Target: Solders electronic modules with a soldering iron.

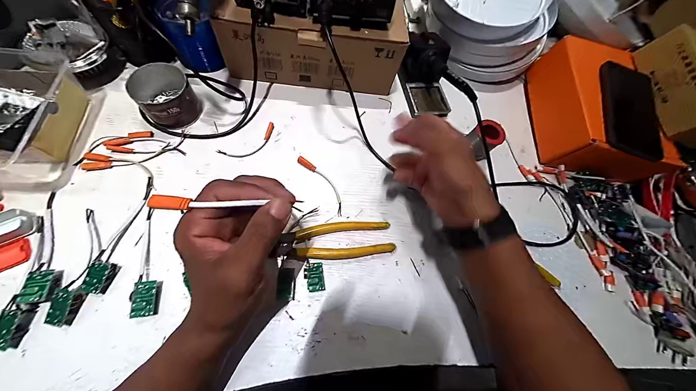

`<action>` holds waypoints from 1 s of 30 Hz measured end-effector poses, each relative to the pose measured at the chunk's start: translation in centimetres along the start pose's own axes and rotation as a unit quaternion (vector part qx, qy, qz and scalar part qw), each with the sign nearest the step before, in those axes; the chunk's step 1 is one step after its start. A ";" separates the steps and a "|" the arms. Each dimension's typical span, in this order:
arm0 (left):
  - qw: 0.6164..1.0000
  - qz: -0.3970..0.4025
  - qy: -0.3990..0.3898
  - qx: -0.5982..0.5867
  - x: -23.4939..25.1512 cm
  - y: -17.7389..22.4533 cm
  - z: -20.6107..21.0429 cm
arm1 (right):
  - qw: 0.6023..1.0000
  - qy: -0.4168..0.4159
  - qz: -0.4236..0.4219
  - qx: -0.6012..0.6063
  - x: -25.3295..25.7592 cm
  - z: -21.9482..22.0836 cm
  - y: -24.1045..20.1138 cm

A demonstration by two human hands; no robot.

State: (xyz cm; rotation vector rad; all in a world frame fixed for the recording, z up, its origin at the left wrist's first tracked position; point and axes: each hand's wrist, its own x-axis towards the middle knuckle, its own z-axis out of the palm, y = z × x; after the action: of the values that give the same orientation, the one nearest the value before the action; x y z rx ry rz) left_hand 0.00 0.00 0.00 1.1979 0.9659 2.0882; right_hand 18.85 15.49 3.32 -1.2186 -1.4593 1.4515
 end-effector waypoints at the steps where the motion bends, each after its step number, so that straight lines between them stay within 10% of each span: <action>1: 1.000 0.018 0.000 0.016 0.0 -0.1 -0.1 | 0.990 0.082 0.016 0.112 2.9 -0.7 1.1; 7: 0.993 0.060 -0.005 0.103 0.2 -0.6 -0.4 | 0.920 0.254 -0.060 0.291 11.8 -3.8 0.8; 17: 0.946 0.053 -0.204 0.246 -1.7 1.6 -5.3 | 0.923 0.171 -0.334 0.085 -6.4 -8.4 2.1; 30: 0.853 0.176 -0.255 0.420 -1.7 1.5 -7.5 | 0.892 0.253 -0.371 0.052 -4.9 -7.1 1.6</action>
State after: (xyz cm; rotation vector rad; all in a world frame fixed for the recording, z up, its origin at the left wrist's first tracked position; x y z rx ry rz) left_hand -6.02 -4.52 -2.22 2.3686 1.5208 1.3973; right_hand 27.15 12.80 3.02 -0.7468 -1.2459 0.6163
